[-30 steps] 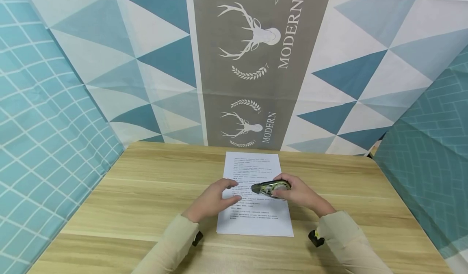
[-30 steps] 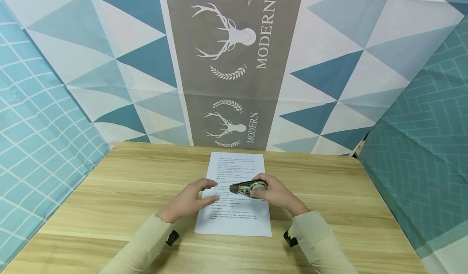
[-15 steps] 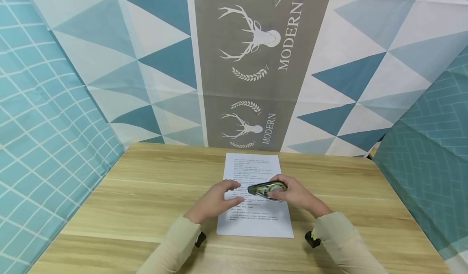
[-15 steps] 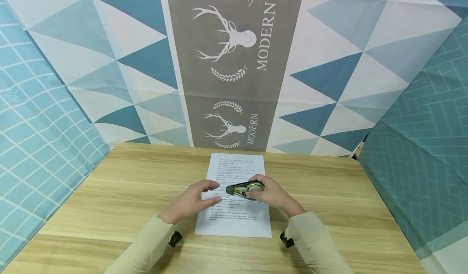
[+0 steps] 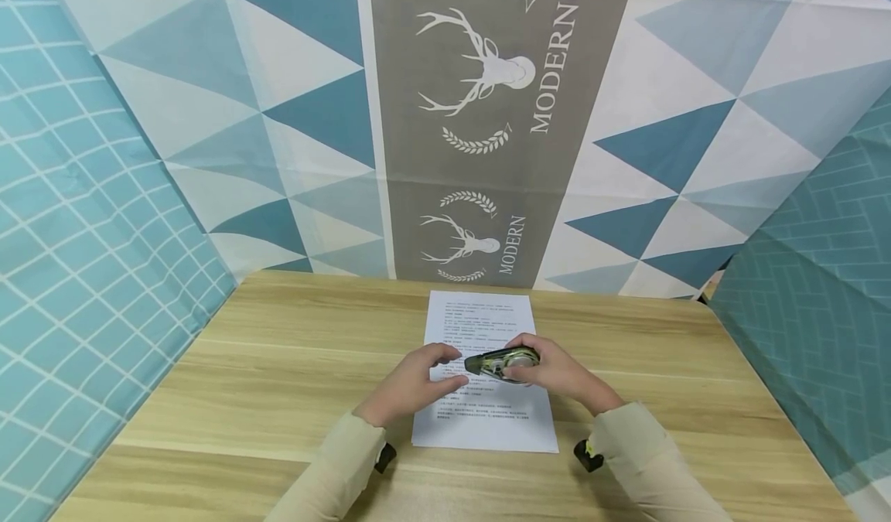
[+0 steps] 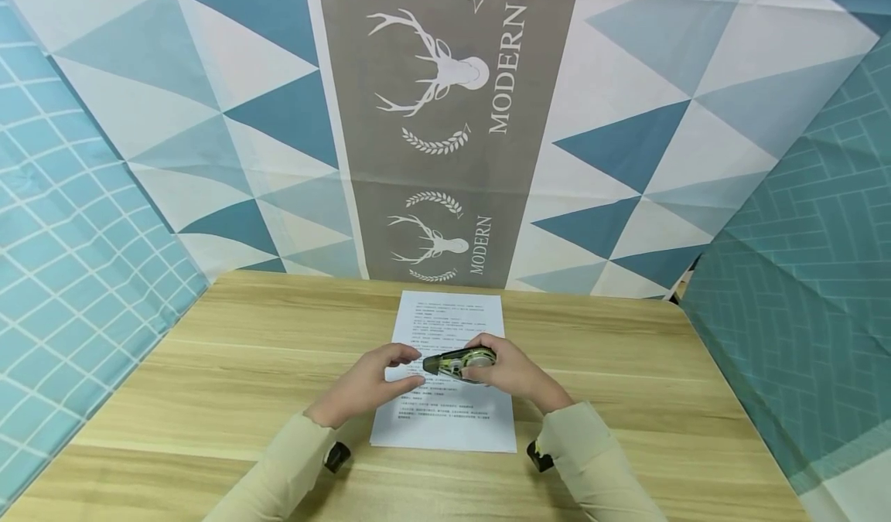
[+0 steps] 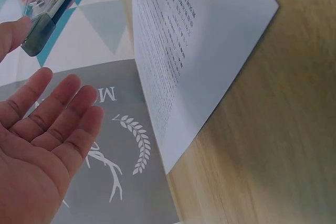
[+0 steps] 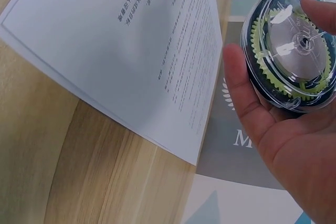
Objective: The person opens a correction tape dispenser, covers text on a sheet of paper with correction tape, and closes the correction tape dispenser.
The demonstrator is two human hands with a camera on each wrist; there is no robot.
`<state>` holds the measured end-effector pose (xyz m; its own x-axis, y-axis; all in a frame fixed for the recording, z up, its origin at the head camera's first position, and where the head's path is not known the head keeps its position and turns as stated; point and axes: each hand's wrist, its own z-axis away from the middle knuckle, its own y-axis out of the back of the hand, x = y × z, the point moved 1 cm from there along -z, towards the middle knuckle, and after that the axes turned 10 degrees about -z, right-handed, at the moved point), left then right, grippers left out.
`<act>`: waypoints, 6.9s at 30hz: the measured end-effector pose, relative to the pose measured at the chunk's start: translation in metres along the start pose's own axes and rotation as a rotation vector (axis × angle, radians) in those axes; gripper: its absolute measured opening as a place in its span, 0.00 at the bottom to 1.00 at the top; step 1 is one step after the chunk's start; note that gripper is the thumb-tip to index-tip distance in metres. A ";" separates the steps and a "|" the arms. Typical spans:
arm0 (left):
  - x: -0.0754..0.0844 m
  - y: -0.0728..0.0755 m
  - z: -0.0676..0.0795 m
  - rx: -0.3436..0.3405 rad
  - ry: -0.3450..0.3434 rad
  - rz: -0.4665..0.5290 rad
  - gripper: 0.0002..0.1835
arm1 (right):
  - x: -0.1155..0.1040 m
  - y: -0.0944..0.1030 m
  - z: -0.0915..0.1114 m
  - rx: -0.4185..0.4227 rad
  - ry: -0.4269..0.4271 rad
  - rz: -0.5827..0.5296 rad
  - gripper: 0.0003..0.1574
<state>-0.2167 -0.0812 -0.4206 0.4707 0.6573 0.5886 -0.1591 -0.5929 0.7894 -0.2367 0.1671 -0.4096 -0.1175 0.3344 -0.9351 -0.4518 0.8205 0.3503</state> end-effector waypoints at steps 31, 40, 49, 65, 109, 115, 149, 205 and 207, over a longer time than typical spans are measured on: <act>0.007 -0.006 -0.002 0.051 -0.049 0.037 0.16 | -0.005 -0.010 -0.001 -0.026 0.014 0.035 0.16; 0.007 -0.007 -0.002 0.071 -0.068 0.029 0.13 | -0.007 -0.010 -0.001 -0.033 0.014 0.031 0.17; 0.008 -0.007 -0.003 0.079 -0.075 0.026 0.12 | -0.008 -0.010 -0.001 -0.037 -0.003 0.017 0.15; 0.009 -0.002 -0.003 0.068 -0.106 -0.022 0.12 | -0.006 -0.009 -0.002 -0.057 0.000 -0.007 0.15; -0.018 0.013 0.012 0.141 0.009 -0.027 0.13 | 0.005 0.004 0.003 0.004 -0.038 0.034 0.19; -0.027 0.019 0.017 0.157 0.052 -0.028 0.14 | 0.008 0.007 0.005 0.013 -0.045 0.042 0.19; -0.080 0.051 0.034 0.127 0.433 0.079 0.19 | 0.019 0.011 0.008 0.052 -0.108 0.026 0.20; -0.106 0.047 0.040 -0.001 0.587 -0.085 0.17 | 0.022 0.012 0.012 0.037 -0.080 0.037 0.21; -0.106 0.047 0.041 -0.001 0.579 -0.101 0.17 | 0.022 0.012 0.012 0.039 -0.086 0.034 0.21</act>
<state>-0.2390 -0.1978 -0.4526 -0.0673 0.8579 0.5093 -0.1394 -0.5135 0.8467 -0.2345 0.1902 -0.4255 -0.0549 0.3994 -0.9151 -0.4140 0.8249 0.3849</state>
